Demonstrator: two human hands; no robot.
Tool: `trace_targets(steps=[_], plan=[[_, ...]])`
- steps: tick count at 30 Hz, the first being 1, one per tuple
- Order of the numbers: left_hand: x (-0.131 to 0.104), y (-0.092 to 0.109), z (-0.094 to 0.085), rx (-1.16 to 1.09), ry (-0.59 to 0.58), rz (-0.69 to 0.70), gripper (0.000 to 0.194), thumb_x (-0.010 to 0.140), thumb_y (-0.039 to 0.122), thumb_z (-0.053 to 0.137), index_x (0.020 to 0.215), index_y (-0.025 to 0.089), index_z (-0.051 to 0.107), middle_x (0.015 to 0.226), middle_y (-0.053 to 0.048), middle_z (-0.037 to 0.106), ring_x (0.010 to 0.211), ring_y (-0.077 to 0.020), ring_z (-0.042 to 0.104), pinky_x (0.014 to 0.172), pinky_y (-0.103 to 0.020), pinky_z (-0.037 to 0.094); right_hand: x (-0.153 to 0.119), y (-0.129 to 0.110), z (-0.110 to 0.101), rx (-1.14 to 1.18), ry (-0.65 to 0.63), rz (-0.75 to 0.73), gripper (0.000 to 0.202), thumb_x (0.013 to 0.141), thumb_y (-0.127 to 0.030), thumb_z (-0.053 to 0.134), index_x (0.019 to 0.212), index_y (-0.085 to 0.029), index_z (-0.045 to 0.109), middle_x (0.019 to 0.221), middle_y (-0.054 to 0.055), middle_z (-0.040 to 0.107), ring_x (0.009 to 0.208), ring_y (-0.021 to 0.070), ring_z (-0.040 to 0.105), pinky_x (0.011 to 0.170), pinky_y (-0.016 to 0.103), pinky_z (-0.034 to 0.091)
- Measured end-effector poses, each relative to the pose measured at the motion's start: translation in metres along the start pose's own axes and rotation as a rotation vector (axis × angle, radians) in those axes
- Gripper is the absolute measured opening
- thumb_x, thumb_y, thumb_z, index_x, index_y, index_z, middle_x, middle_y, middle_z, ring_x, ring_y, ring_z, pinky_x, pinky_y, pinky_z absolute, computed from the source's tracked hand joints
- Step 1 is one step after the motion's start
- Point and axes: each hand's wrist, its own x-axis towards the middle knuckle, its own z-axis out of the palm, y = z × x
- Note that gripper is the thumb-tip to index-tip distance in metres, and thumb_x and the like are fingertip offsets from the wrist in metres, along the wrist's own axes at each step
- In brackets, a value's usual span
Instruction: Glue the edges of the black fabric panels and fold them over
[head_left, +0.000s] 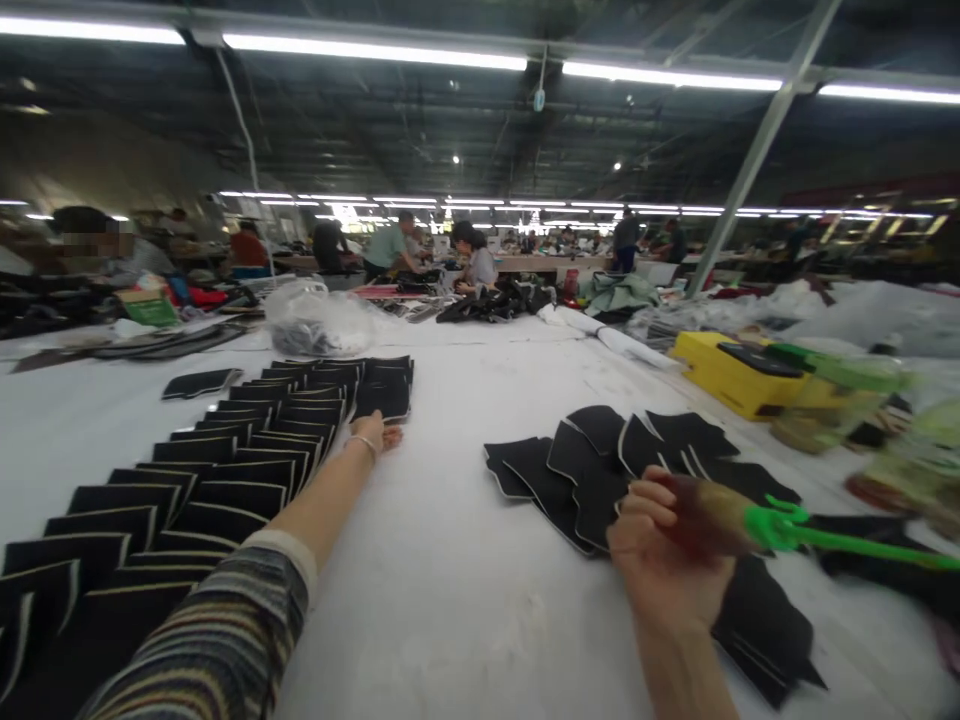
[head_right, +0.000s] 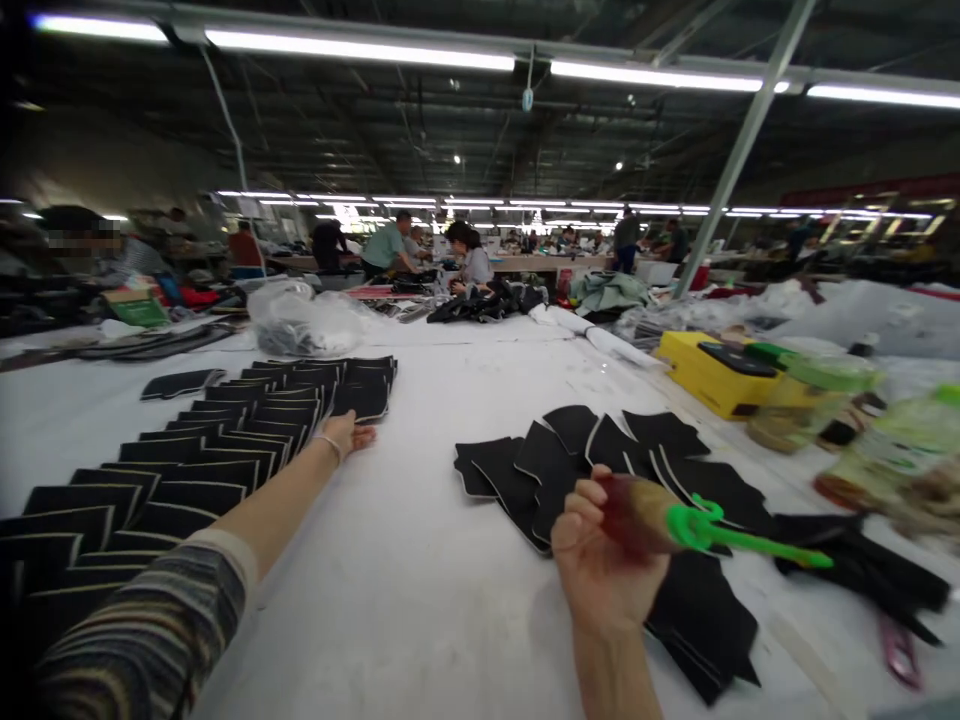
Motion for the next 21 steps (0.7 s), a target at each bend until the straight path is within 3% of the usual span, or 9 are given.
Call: trace_targets(steps=[2,4,7,9,10,12,14,17,21], plan=[[-0.021,-0.009,0.019,0.139,-0.069,0.057,0.040,0.098,0.043,0.039,0.101,0.009,0.059,0.083,-0.012,0.065,0.069,-0.0184,0.062,0.056,-0.029,0.049,-0.001,0.000,0.003,-0.014,-0.004,-0.032,0.039,0.075,-0.051,0.059,0.105,-0.028,0.063,0.078,-0.001,0.055,0.057,0.0123,0.047,0.054,0.025,0.052],[-0.051,-0.021,0.045,0.237,-0.173,0.147,0.038,0.093,0.046,0.049,0.098,0.010,0.060,0.083,-0.013,0.067,0.072,-0.0223,0.063,0.058,-0.031,0.048,-0.002,0.001,0.003,-0.023,0.022,-0.059,0.037,0.078,-0.053,0.052,0.104,-0.028,0.064,0.080,0.000,0.055,0.058,0.0129,0.049,0.054,0.025,0.052],[-0.099,-0.035,0.086,0.504,-0.364,0.454,0.049,0.071,0.050,0.074,0.107,0.018,0.061,0.109,-0.012,0.066,0.101,-0.0274,0.061,0.082,-0.034,0.048,-0.005,0.002,0.001,-0.032,0.040,-0.075,0.040,0.081,-0.056,0.045,0.103,-0.030,0.065,0.083,0.002,0.058,0.064,0.0148,0.053,0.058,0.027,0.054],[-0.122,-0.038,0.109,0.752,-0.426,0.651,0.060,0.060,0.053,0.079,0.107,0.021,0.062,0.125,-0.014,0.059,0.122,-0.0352,0.048,0.097,-0.041,0.040,-0.006,0.003,-0.002,-0.022,0.029,-0.071,0.041,0.082,-0.059,0.043,0.104,-0.031,0.065,0.087,0.002,0.060,0.069,0.0157,0.056,0.062,0.029,0.055],[-0.130,-0.037,0.118,0.845,-0.429,0.693,0.063,0.056,0.054,0.081,0.105,0.020,0.062,0.129,-0.016,0.055,0.127,-0.0398,0.042,0.099,-0.046,0.037,-0.006,0.003,-0.003,-0.016,0.023,-0.069,0.043,0.082,-0.060,0.042,0.104,-0.031,0.065,0.088,0.002,0.061,0.071,0.0158,0.056,0.063,0.030,0.055],[-0.136,-0.033,0.129,0.897,-0.405,0.654,0.067,0.049,0.050,0.084,0.103,0.018,0.063,0.133,-0.020,0.051,0.126,-0.0456,0.041,0.096,-0.050,0.038,-0.005,0.004,-0.006,-0.013,0.007,-0.073,0.046,0.083,-0.063,0.040,0.106,-0.032,0.065,0.092,0.002,0.062,0.072,0.0154,0.057,0.064,0.029,0.055],[-0.136,-0.027,0.133,0.892,-0.384,0.604,0.067,0.052,0.044,0.083,0.108,0.015,0.061,0.131,-0.023,0.050,0.114,-0.0414,0.052,0.086,-0.046,0.045,-0.004,0.004,-0.008,-0.035,-0.022,-0.085,0.051,0.084,-0.067,0.037,0.107,-0.031,0.065,0.093,0.002,0.062,0.073,0.0149,0.058,0.064,0.028,0.055],[-0.133,-0.022,0.126,0.820,-0.352,0.589,0.053,0.065,0.030,0.074,0.114,0.016,0.059,0.118,-0.018,0.058,0.097,-0.0287,0.061,0.072,-0.035,0.048,-0.002,0.004,-0.012,-0.087,-0.063,-0.118,0.056,0.083,-0.070,0.036,0.107,-0.029,0.065,0.095,0.004,0.063,0.074,0.0157,0.059,0.065,0.030,0.056],[-0.133,-0.019,0.086,0.712,-0.292,0.636,0.047,0.067,0.012,0.059,0.114,0.017,0.059,0.111,-0.010,0.062,0.098,-0.0224,0.059,0.074,-0.030,0.047,0.002,0.004,-0.018,-0.042,-0.100,-0.134,0.058,0.082,-0.071,0.038,0.108,-0.026,0.065,0.094,0.004,0.064,0.075,0.0151,0.061,0.067,0.029,0.057]])
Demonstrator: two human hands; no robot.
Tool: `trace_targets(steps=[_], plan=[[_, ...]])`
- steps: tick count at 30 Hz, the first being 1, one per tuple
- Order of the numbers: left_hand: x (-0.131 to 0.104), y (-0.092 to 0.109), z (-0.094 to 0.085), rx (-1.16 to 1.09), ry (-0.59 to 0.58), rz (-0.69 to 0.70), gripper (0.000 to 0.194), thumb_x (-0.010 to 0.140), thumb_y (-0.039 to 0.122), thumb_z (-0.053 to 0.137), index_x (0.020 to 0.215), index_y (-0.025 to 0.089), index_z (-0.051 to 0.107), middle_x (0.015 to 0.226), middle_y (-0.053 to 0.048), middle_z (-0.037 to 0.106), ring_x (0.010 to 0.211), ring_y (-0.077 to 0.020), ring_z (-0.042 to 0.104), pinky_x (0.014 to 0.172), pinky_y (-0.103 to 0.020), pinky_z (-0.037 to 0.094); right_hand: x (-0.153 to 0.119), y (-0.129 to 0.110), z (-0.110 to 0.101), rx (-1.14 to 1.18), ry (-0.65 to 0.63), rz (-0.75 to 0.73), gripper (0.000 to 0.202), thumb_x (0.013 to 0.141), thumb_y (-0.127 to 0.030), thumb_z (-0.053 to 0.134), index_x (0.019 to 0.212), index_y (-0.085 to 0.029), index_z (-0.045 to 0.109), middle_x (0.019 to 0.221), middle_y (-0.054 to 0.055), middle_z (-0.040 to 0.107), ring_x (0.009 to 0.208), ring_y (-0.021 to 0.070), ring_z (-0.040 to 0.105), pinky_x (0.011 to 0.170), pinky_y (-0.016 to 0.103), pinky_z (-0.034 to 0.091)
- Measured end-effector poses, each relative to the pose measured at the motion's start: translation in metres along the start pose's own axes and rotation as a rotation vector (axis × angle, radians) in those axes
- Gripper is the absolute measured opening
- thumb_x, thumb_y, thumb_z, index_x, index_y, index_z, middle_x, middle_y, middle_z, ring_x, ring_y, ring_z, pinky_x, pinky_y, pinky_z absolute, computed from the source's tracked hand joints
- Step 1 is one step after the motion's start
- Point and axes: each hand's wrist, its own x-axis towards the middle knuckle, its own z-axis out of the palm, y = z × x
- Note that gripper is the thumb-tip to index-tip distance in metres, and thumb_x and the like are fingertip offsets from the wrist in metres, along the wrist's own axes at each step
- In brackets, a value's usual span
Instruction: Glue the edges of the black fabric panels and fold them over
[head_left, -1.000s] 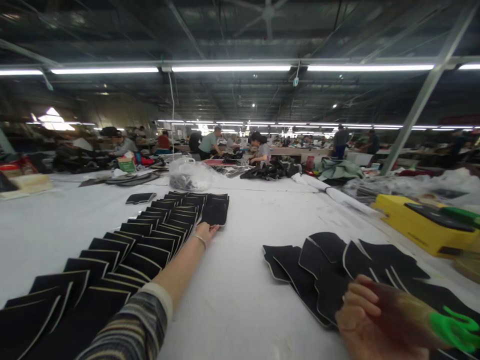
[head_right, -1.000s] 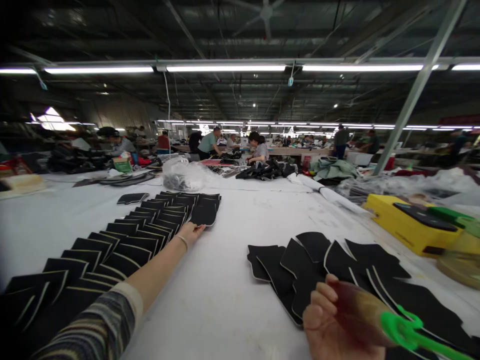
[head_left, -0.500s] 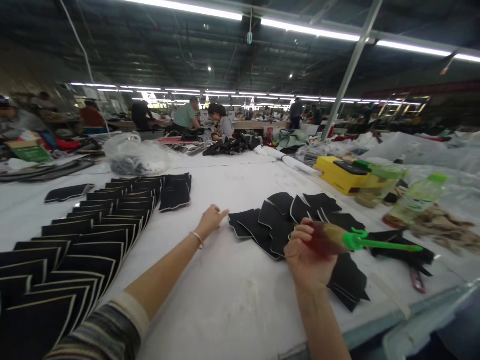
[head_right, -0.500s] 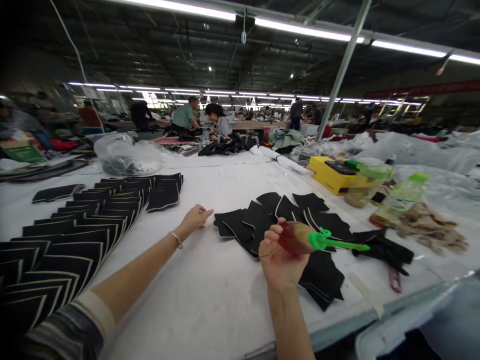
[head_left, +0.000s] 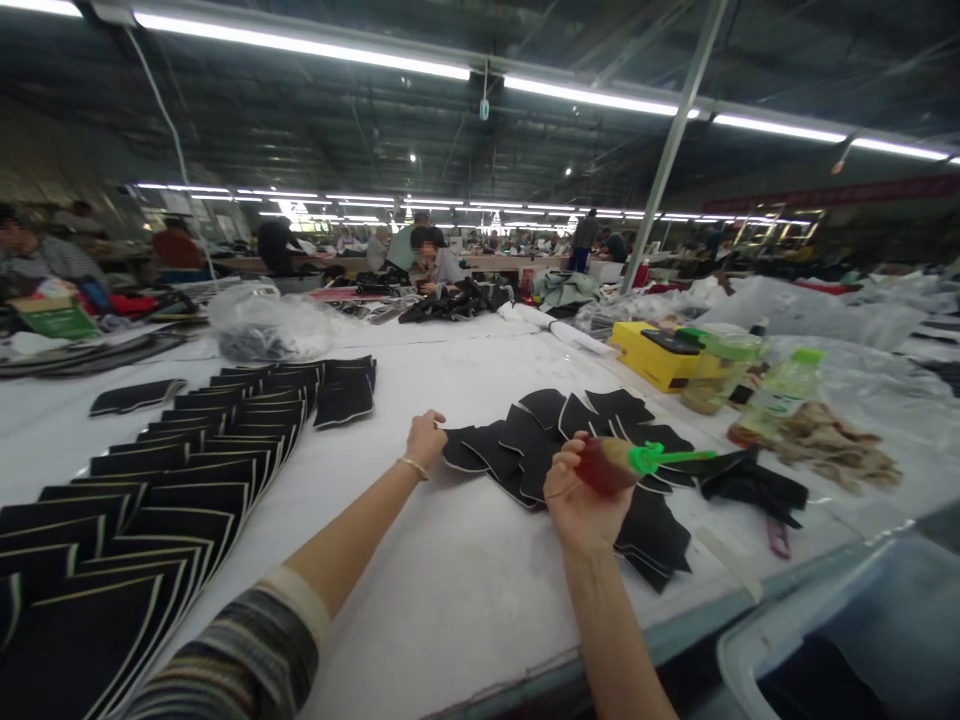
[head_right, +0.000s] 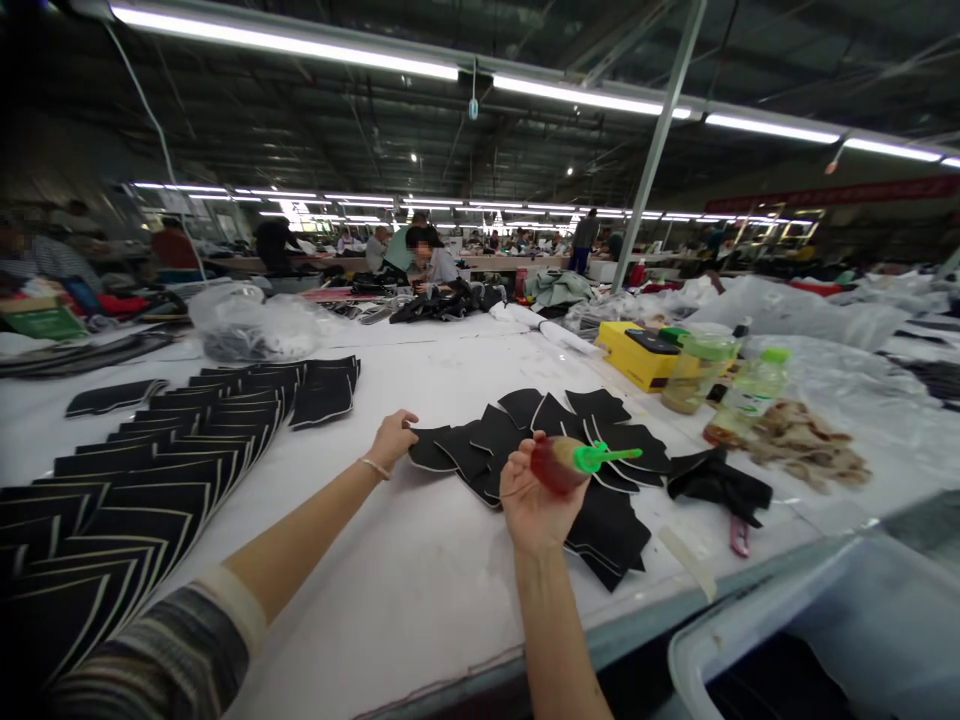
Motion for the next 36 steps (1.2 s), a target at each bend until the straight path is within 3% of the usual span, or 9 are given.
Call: trace_targets(steps=[3,6,8,9,12,15,22,29,36], plan=[[-0.027,-0.029,-0.041,-0.046,-0.059,0.032,0.048,0.063,0.010,0.055,0.110,0.018,0.063,0.113,-0.007,0.063,0.093,-0.0201,0.060,0.073,-0.029,0.048,0.001,0.001,-0.001,0.027,-0.031,0.040,0.061,0.082,-0.074,0.038,0.108,-0.026,0.065,0.097,0.004,0.066,0.080,0.0145,0.064,0.069,0.028,0.057],[-0.063,-0.060,-0.081,-0.034,-0.336,0.098,0.048,0.059,0.011,0.056,0.105,0.020,0.067,0.108,-0.004,0.068,0.092,-0.0213,0.062,0.076,-0.029,0.048,-0.001,0.004,0.002,0.057,-0.008,0.102,0.066,0.081,-0.078,0.039,0.107,-0.023,0.066,0.099,0.005,0.067,0.085,0.0156,0.066,0.072,0.029,0.058],[-0.090,-0.075,-0.097,0.084,-0.431,0.128,0.051,0.059,0.012,0.057,0.108,0.021,0.067,0.112,-0.005,0.068,0.101,-0.0236,0.060,0.086,-0.032,0.046,-0.002,0.007,0.005,0.079,0.006,0.148,0.067,0.079,-0.078,0.044,0.105,-0.021,0.066,0.101,0.006,0.068,0.088,0.0160,0.067,0.074,0.029,0.058],[-0.104,-0.080,-0.099,0.179,-0.407,0.134,0.051,0.062,0.013,0.058,0.112,0.022,0.066,0.118,-0.006,0.066,0.107,-0.0253,0.058,0.092,-0.035,0.044,-0.003,0.009,0.006,0.086,0.008,0.173,0.067,0.078,-0.077,0.048,0.105,-0.020,0.066,0.101,0.006,0.068,0.088,0.0157,0.067,0.074,0.028,0.059],[-0.140,-0.081,-0.088,0.440,-0.228,0.159,0.045,0.075,0.032,0.062,0.119,0.022,0.063,0.130,-0.010,0.059,0.122,-0.0326,0.047,0.102,-0.048,0.034,-0.003,0.017,0.010,0.085,0.032,0.229,0.060,0.074,-0.070,0.062,0.104,-0.018,0.067,0.098,0.004,0.070,0.089,0.0147,0.069,0.073,0.025,0.060],[-0.164,-0.072,-0.067,0.495,-0.199,0.155,0.050,0.081,0.050,0.057,0.120,0.018,0.061,0.126,-0.016,0.055,0.115,-0.0335,0.050,0.097,-0.047,0.040,-0.005,0.025,0.015,0.028,0.090,0.235,0.047,0.072,-0.058,0.072,0.099,-0.020,0.069,0.093,0.001,0.072,0.085,0.0151,0.070,0.071,0.026,0.061],[-0.173,-0.049,-0.053,0.568,-0.284,0.104,0.039,0.080,0.042,0.056,0.107,0.014,0.060,0.117,-0.018,0.050,0.100,-0.0319,0.057,0.082,-0.041,0.049,-0.010,0.041,0.024,-0.146,0.106,0.202,0.023,0.075,-0.039,0.074,0.091,-0.023,0.068,0.092,0.000,0.074,0.083,0.0189,0.072,0.067,0.034,0.063],[-0.170,-0.023,-0.047,0.735,-0.290,0.084,0.036,0.073,0.025,0.058,0.103,0.008,0.066,0.114,-0.022,0.054,0.099,-0.0350,0.062,0.076,-0.040,0.053,-0.014,0.048,0.027,-0.190,0.155,0.242,0.030,0.065,-0.034,0.080,0.089,-0.020,0.069,0.084,0.002,0.074,0.074,0.0210,0.071,0.059,0.034,0.064],[-0.160,-0.030,-0.058,0.741,-0.327,0.200,0.031,0.084,0.018,0.042,0.094,0.010,0.070,0.102,-0.019,0.068,0.091,-0.0307,0.066,0.077,-0.038,0.051,-0.018,0.050,0.031,-0.312,0.129,0.172,0.032,0.066,-0.035,0.079,0.091,-0.021,0.066,0.084,0.000,0.070,0.076,0.0194,0.068,0.062,0.035,0.063]])
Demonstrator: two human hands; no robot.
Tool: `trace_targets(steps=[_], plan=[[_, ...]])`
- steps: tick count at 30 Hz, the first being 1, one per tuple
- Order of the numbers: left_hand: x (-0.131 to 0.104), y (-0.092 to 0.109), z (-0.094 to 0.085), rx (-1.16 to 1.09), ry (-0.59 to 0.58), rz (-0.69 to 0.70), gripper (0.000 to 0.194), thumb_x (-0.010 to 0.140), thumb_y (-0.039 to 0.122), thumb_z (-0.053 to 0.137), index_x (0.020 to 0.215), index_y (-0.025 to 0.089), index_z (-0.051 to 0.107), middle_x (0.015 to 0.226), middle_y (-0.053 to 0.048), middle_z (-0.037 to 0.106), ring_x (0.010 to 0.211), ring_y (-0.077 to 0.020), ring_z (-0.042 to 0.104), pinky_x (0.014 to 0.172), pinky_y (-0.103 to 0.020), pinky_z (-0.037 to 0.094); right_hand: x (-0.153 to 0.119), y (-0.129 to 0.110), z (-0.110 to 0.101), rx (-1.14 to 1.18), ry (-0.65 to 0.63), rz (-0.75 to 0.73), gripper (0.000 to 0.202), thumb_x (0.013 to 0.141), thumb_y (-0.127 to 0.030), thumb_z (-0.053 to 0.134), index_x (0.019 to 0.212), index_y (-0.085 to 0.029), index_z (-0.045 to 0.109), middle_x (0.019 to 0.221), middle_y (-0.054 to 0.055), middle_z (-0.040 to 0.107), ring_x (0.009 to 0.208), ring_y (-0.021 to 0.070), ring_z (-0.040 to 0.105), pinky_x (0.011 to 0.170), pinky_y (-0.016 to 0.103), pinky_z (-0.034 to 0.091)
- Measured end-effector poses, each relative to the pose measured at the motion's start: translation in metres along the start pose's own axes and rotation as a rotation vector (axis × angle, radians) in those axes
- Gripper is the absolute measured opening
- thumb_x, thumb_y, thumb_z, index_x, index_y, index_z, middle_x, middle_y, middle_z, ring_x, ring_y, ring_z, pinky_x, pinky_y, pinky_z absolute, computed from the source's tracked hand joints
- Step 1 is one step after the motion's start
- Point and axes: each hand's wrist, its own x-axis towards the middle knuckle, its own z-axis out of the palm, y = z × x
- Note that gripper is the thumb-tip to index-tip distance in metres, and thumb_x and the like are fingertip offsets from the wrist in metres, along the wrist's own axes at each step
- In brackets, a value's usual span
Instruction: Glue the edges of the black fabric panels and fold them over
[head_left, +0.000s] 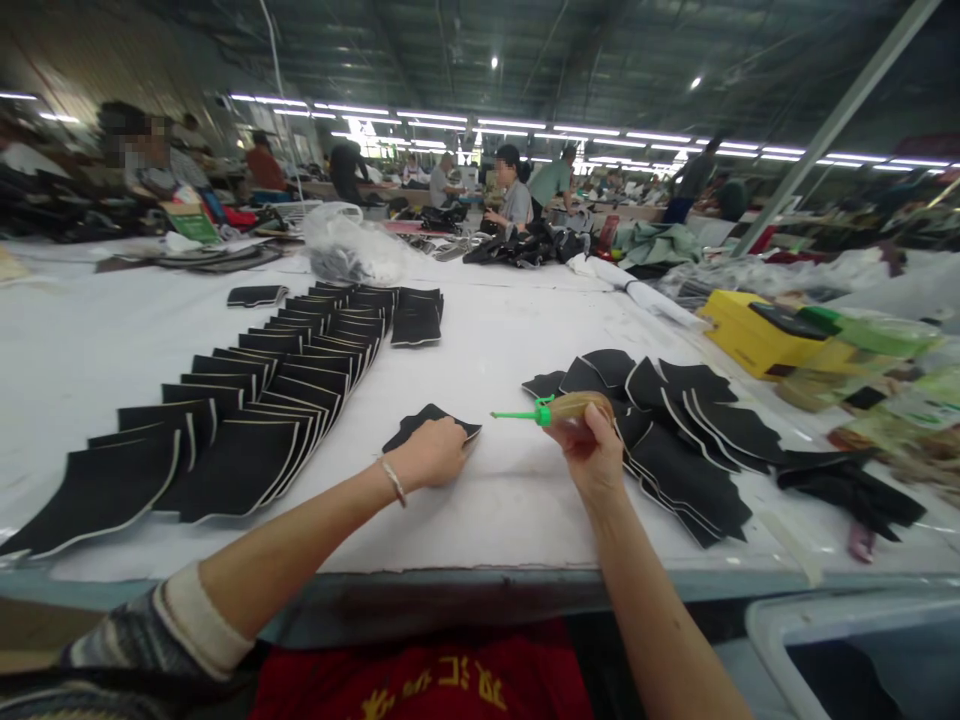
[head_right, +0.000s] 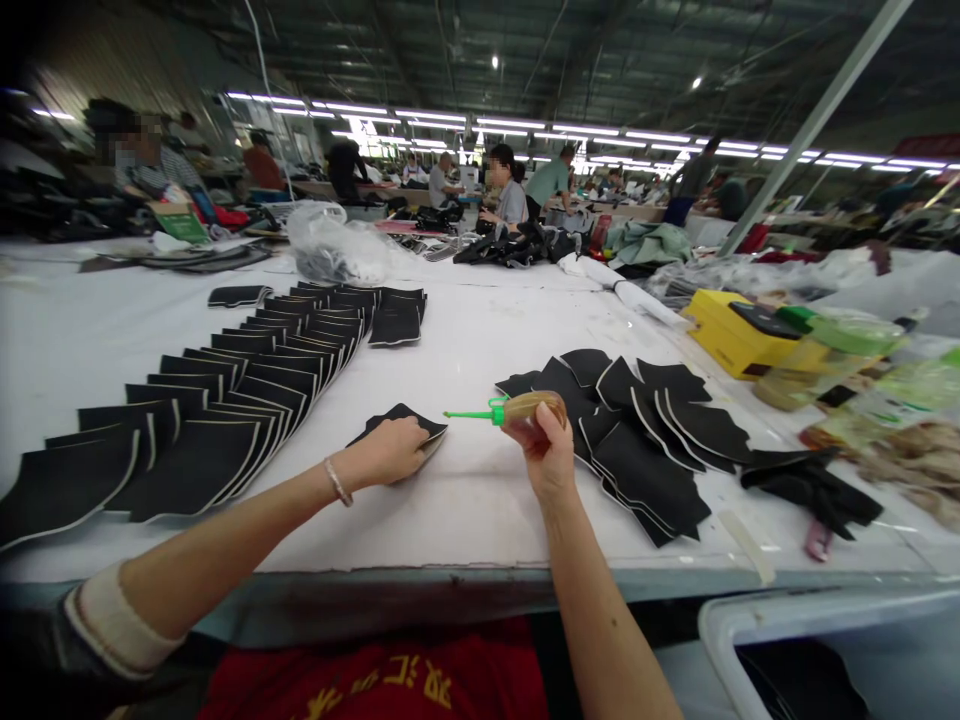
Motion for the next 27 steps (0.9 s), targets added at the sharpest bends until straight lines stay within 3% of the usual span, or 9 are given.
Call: trace_targets(steps=[5,8,11,19,23,27], plan=[[0.002,-0.020,0.000,-0.106,-0.063,0.053,0.032,0.085,0.020,0.038,0.096,0.018,0.068,0.094,-0.011,0.072,0.082,-0.0272,0.067,0.070,-0.034,0.048,-0.012,-0.003,0.004,-0.408,-0.105,-0.201,0.044,0.068,-0.035,0.080,0.105,-0.024,0.061,0.095,0.001,0.064,0.085,0.0198,0.064,0.074,0.036,0.057],[0.001,-0.022,0.003,-0.127,-0.056,0.074,0.036,0.085,0.021,0.037,0.108,0.019,0.066,0.100,-0.011,0.072,0.084,-0.0275,0.067,0.069,-0.034,0.047,-0.020,-0.006,0.010,-0.758,-0.207,-0.376,0.050,0.067,-0.037,0.082,0.110,-0.025,0.060,0.103,0.003,0.061,0.093,0.0220,0.061,0.087,0.039,0.050],[-0.001,-0.022,0.005,-0.138,-0.039,0.084,0.041,0.087,0.023,0.035,0.115,0.019,0.065,0.103,-0.013,0.071,0.087,-0.0291,0.067,0.070,-0.035,0.047,-0.023,-0.007,0.017,-0.980,-0.280,-0.481,0.052,0.069,-0.041,0.081,0.112,-0.026,0.058,0.107,0.004,0.060,0.097,0.0247,0.060,0.090,0.041,0.047],[-0.006,-0.018,0.007,-0.134,-0.008,0.058,0.050,0.089,0.028,0.033,0.132,0.020,0.056,0.108,-0.016,0.069,0.092,-0.0326,0.066,0.075,-0.040,0.048,-0.021,-0.005,0.030,-1.201,-0.371,-0.615,0.051,0.072,-0.043,0.078,0.114,-0.024,0.055,0.109,0.006,0.064,0.096,0.0263,0.063,0.091,0.042,0.049],[-0.008,-0.017,0.012,-0.131,-0.001,0.045,0.051,0.091,0.030,0.032,0.134,0.018,0.054,0.104,-0.016,0.066,0.089,-0.0316,0.066,0.076,-0.040,0.048,-0.021,-0.007,0.031,-1.209,-0.390,-0.540,0.048,0.072,-0.043,0.078,0.111,-0.025,0.055,0.103,0.005,0.064,0.090,0.0247,0.063,0.086,0.040,0.050],[-0.008,-0.020,0.020,-0.149,0.016,0.060,0.051,0.092,0.031,0.030,0.138,0.018,0.049,0.105,-0.014,0.063,0.086,-0.0298,0.066,0.076,-0.040,0.048,-0.017,-0.008,0.031,-1.149,-0.324,-0.498,0.047,0.072,-0.041,0.078,0.110,-0.025,0.055,0.103,0.004,0.062,0.091,0.0247,0.062,0.085,0.040,0.048]])
